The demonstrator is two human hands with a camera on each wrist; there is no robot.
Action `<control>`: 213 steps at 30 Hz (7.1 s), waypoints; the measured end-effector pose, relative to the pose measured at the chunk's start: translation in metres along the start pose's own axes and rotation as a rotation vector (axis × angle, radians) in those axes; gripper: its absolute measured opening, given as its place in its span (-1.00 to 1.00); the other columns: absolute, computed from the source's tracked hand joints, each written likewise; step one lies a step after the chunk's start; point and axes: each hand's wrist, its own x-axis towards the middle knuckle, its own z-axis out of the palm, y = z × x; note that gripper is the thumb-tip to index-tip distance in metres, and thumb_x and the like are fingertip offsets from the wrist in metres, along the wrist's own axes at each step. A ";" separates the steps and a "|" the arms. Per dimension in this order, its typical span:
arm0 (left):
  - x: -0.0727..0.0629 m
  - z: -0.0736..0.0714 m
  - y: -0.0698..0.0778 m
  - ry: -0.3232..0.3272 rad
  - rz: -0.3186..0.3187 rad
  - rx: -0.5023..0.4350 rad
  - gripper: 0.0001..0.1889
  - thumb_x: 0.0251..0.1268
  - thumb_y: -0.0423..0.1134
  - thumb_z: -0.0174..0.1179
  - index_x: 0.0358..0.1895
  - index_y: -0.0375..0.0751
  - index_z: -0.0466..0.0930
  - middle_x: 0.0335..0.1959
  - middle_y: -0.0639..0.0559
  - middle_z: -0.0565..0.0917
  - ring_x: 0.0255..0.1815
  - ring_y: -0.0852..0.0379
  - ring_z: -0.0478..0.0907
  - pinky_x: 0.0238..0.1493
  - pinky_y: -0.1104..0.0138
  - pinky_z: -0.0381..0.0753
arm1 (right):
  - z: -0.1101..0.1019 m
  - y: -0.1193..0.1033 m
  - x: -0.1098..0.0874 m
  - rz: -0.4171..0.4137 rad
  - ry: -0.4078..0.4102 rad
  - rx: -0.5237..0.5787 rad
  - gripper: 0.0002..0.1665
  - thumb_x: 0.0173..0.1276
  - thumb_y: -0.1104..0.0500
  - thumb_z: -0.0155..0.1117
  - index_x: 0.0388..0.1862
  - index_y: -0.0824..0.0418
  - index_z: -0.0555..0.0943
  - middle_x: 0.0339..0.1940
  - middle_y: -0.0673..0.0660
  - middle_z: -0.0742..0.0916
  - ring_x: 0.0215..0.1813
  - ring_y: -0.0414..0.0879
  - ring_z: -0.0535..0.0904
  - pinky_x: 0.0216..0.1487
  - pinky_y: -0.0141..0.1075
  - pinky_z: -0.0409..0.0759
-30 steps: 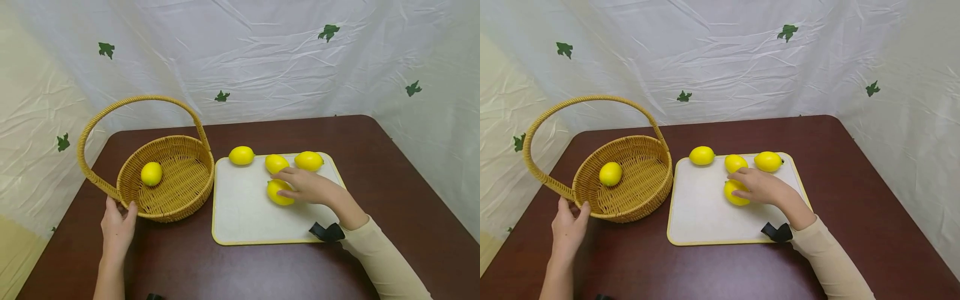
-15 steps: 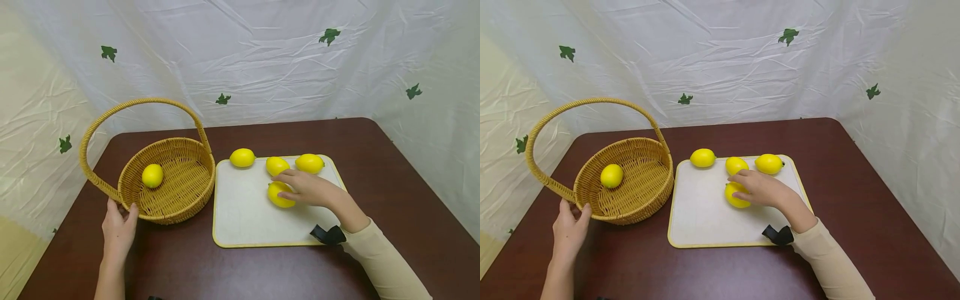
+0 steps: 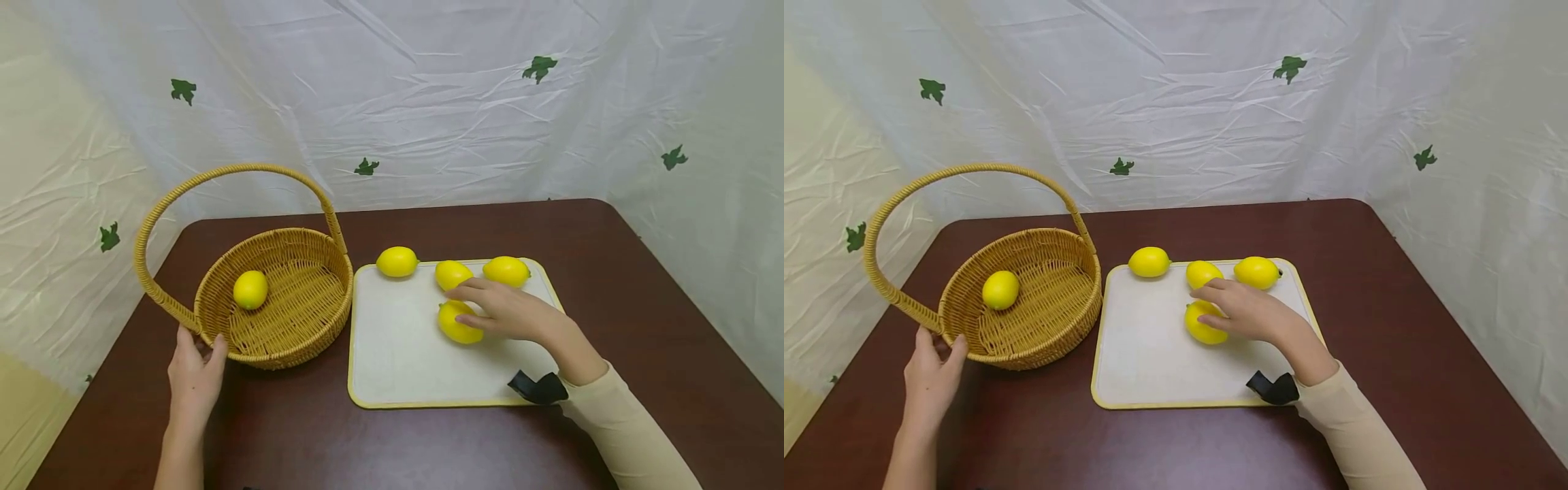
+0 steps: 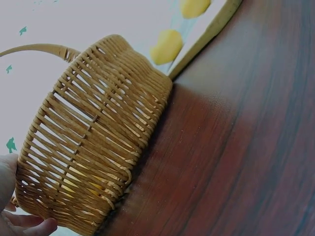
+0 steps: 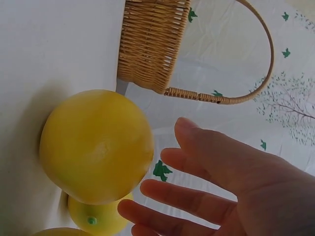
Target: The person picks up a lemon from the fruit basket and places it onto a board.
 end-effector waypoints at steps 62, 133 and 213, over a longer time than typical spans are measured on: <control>0.001 0.003 -0.007 0.008 0.039 -0.046 -0.38 0.34 -0.17 -0.06 0.39 -0.25 -0.05 0.12 -0.31 0.35 0.12 -0.18 0.37 0.02 0.01 0.46 | -0.010 -0.156 0.256 -0.421 -0.291 -0.074 -0.51 0.37 0.03 0.07 0.25 0.12 0.42 0.20 0.00 0.51 0.26 -0.17 0.31 0.23 -0.39 0.26; 0.005 0.008 -0.009 0.007 0.032 -0.059 -0.34 0.33 -0.19 -0.03 0.42 -0.21 -0.09 0.17 -0.30 0.31 0.15 -0.20 0.35 0.04 -0.01 0.45 | 0.013 -0.158 0.255 -0.449 -0.303 -0.072 -0.41 0.11 -0.04 0.34 0.13 0.05 0.44 -0.04 -0.07 0.56 -0.08 -0.18 0.42 -0.07 -0.38 0.42; -0.002 0.002 -0.002 0.006 0.037 -0.042 -0.43 0.34 -0.15 -0.06 0.34 -0.29 0.04 0.11 -0.33 0.35 0.14 -0.24 0.35 0.04 -0.03 0.42 | 0.039 -0.024 0.066 -0.197 -0.045 -0.124 -0.42 0.07 0.05 0.39 0.10 0.14 0.51 -0.03 0.07 0.59 -0.04 -0.02 0.49 0.03 -0.19 0.45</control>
